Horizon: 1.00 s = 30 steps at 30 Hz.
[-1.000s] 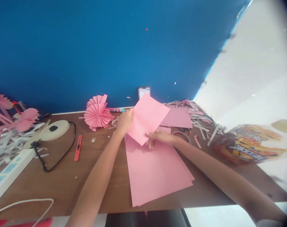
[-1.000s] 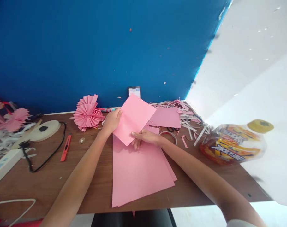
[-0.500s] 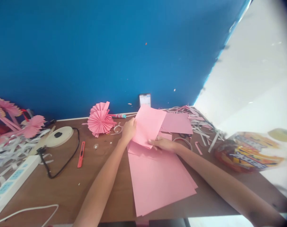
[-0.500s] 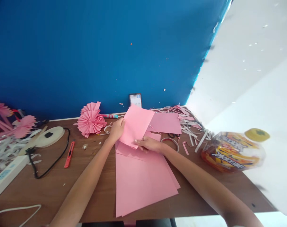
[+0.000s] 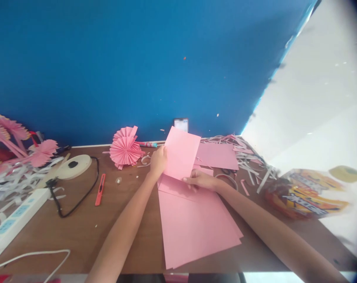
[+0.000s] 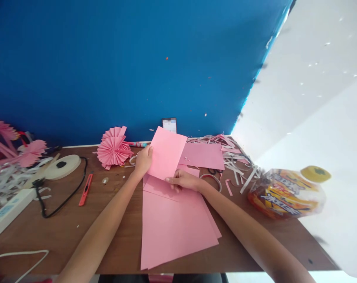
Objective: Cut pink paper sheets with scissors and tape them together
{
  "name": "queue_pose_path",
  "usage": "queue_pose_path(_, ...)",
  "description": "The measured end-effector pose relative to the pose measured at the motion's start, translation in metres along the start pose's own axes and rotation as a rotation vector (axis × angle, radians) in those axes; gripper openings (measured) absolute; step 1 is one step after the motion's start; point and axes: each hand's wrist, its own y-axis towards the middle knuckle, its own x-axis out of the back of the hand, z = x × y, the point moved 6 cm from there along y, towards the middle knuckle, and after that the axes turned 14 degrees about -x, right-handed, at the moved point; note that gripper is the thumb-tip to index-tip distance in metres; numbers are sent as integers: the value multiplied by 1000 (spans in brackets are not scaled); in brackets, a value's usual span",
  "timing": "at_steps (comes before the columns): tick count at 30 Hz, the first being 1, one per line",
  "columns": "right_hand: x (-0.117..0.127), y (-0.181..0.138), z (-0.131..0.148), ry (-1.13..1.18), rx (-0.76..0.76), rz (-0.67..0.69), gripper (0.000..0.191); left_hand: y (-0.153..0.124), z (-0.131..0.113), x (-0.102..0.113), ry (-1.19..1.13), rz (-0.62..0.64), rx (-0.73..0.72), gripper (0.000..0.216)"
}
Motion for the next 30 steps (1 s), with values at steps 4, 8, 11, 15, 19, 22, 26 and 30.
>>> queue_pose_path(4, -5, 1, 6, 3, -6, 130, 58, 3, 11, 6, -81, 17, -15, 38)
queue_pose_path(8, -5, 5, 8, 32, -56, 190, 59, 4, 20, 5, -160, 7, -47, 37)
queue_pose_path(11, 0, 11, 10, 108, -74, 174, 62, 3, 26, 5, -159, -4, -46, 37)
queue_pose_path(15, 4, 20, 8, 130, -156, 190, 56, 2, 31, 6, -164, 5, -21, 37)
queue_pose_path(19, 11, 26, 12, 148, -144, 162, 56, 3, 33, 11, -186, -5, -15, 35)
queue_pose_path(22, 10, 28, 14, 118, -101, 157, 54, 3, 34, 12, -185, 2, -23, 35)
queue_pose_path(26, -4, 30, 14, 174, -93, 236, 52, 2, 32, 14, -199, 42, -54, 35)
queue_pose_path(30, -4, 34, 13, 268, -47, 147, 49, 1, 31, 20, -242, 56, -54, 35)
